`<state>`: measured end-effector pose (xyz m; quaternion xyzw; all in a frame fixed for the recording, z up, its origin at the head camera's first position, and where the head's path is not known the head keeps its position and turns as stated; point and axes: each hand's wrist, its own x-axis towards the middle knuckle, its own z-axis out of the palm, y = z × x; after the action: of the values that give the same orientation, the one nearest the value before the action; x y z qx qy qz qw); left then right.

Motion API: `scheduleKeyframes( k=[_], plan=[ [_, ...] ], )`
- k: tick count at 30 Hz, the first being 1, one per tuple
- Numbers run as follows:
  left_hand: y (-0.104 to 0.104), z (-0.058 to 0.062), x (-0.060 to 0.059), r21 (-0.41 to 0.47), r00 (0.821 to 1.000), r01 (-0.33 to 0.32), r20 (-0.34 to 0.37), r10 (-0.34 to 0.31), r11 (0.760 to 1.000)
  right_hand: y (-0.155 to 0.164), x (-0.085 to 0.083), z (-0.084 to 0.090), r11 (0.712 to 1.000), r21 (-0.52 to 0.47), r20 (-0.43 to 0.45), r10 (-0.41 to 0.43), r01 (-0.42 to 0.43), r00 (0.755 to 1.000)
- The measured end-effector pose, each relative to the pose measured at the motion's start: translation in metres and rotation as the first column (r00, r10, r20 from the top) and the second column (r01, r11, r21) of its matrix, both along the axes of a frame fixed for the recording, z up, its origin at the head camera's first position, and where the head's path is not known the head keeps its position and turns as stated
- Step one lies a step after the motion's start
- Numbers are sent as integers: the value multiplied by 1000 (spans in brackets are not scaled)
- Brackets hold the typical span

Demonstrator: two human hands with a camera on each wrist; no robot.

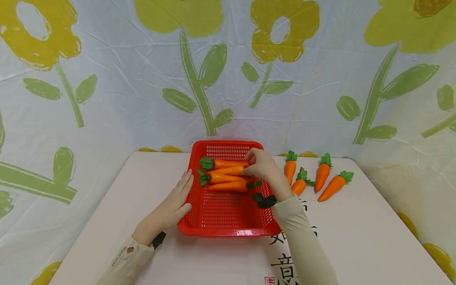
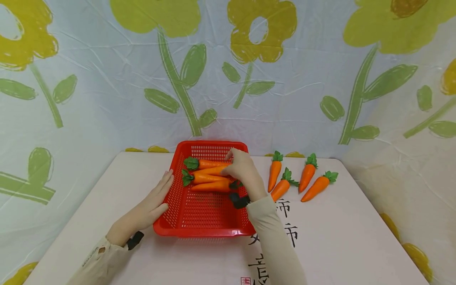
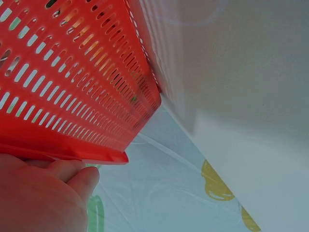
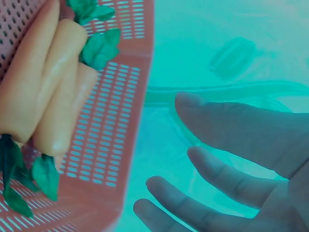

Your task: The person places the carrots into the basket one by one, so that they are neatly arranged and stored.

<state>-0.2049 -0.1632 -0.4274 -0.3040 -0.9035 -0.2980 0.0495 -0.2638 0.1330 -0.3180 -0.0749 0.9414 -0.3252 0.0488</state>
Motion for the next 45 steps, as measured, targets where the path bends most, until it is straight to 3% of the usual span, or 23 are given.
scheduleKeyframes(
  k=[15,28,36,45],
  plan=[
    [2,-1,0,9,1000,5,-26,-5,1000,30,38,13,998,-43,-138,-49,43,989],
    [1,-2,0,-5,1000,11,-22,-11,1000,74,55,-1,989,-53,-268,-146,137,952],
    [2,-2,0,4,999,9,-30,-9,1000,108,53,-20,981,-23,-268,-191,192,944],
    [1,-1,0,0,1000,-5,-2,5,1000,126,39,-55,964,63,-135,-247,258,959]
  ],
)
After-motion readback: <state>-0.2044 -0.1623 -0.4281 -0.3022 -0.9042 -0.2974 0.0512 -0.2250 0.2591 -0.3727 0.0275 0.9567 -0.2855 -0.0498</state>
